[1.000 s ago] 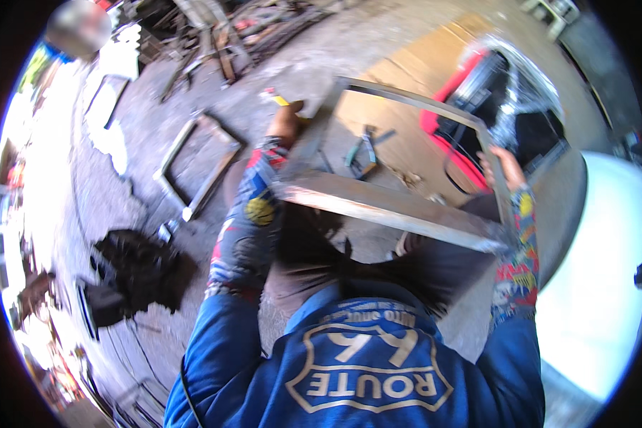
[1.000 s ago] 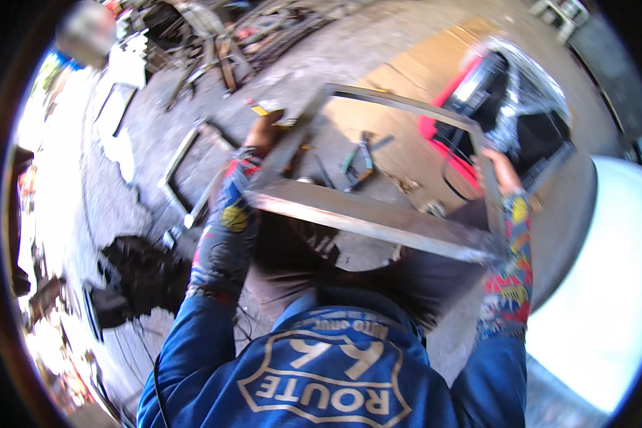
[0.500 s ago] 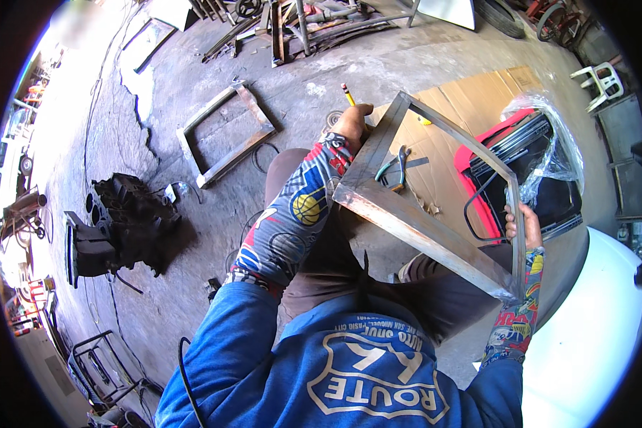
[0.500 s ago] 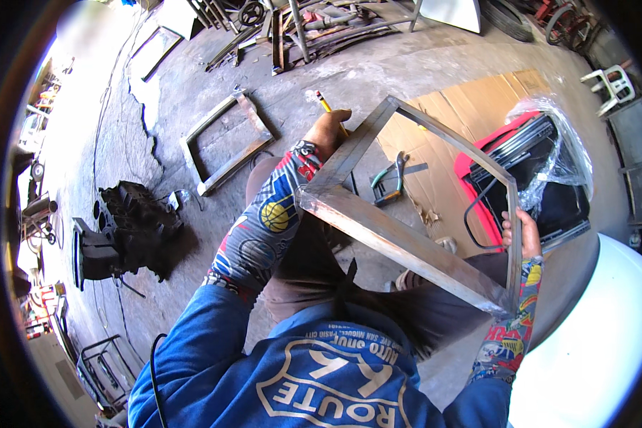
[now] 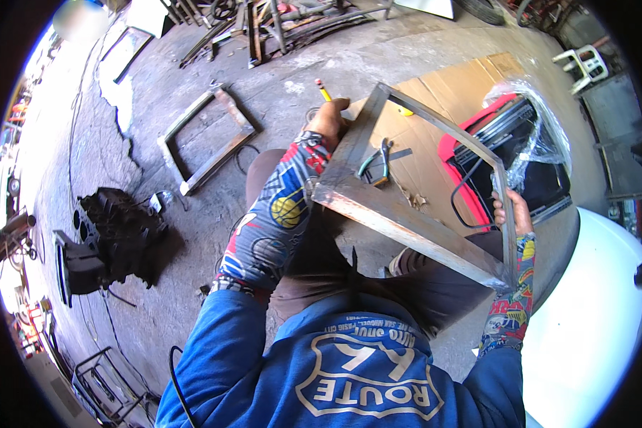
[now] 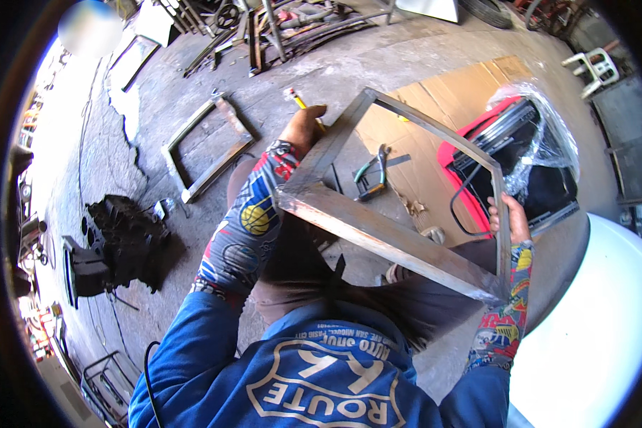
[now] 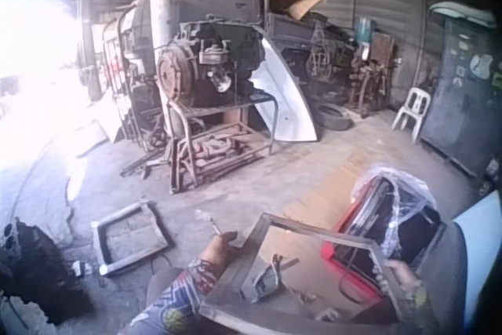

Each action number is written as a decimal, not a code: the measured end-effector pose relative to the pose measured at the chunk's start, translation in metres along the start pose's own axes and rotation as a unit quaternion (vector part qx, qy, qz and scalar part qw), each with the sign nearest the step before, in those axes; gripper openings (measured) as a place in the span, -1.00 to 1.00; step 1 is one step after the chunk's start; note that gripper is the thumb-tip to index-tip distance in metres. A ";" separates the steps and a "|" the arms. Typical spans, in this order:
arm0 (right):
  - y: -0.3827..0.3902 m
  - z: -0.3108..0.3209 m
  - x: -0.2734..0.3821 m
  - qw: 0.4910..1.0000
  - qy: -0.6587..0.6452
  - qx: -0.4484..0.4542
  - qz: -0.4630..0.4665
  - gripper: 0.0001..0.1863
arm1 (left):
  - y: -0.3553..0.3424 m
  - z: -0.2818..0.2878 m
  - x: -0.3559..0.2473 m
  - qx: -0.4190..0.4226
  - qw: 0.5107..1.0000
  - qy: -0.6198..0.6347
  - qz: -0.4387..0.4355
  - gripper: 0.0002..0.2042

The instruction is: The person marks a rectangular metal frame with a pencil, uses an angle grinder to smooth the edges, and then wipes the frame with a cloth. The person repeats these steps on multiple frames in a workshop setting.

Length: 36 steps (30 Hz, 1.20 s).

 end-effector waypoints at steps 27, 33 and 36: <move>-0.002 -0.007 0.001 0.999 0.029 -0.016 0.020 -0.56 | -0.035 0.027 0.000 0.128 0.971 0.006 0.201 -0.39; -0.001 -0.010 0.001 0.998 0.053 -0.025 0.037 -0.53 | -0.021 0.015 0.005 0.132 0.975 -0.094 0.153 -0.30; 0.004 -0.016 0.003 0.996 0.066 -0.034 0.040 -0.50 | -0.034 0.021 0.000 0.102 0.984 -0.124 0.074 -0.29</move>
Point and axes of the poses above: each hand's wrist, its own y-axis away from the middle knuckle, its own z-axis out of the back of the hand, x = y × z, the point moved 5 cm from there along -y, towards the middle knuckle, and after that the axes turned 4 degrees about z, right-handed, at the moved point
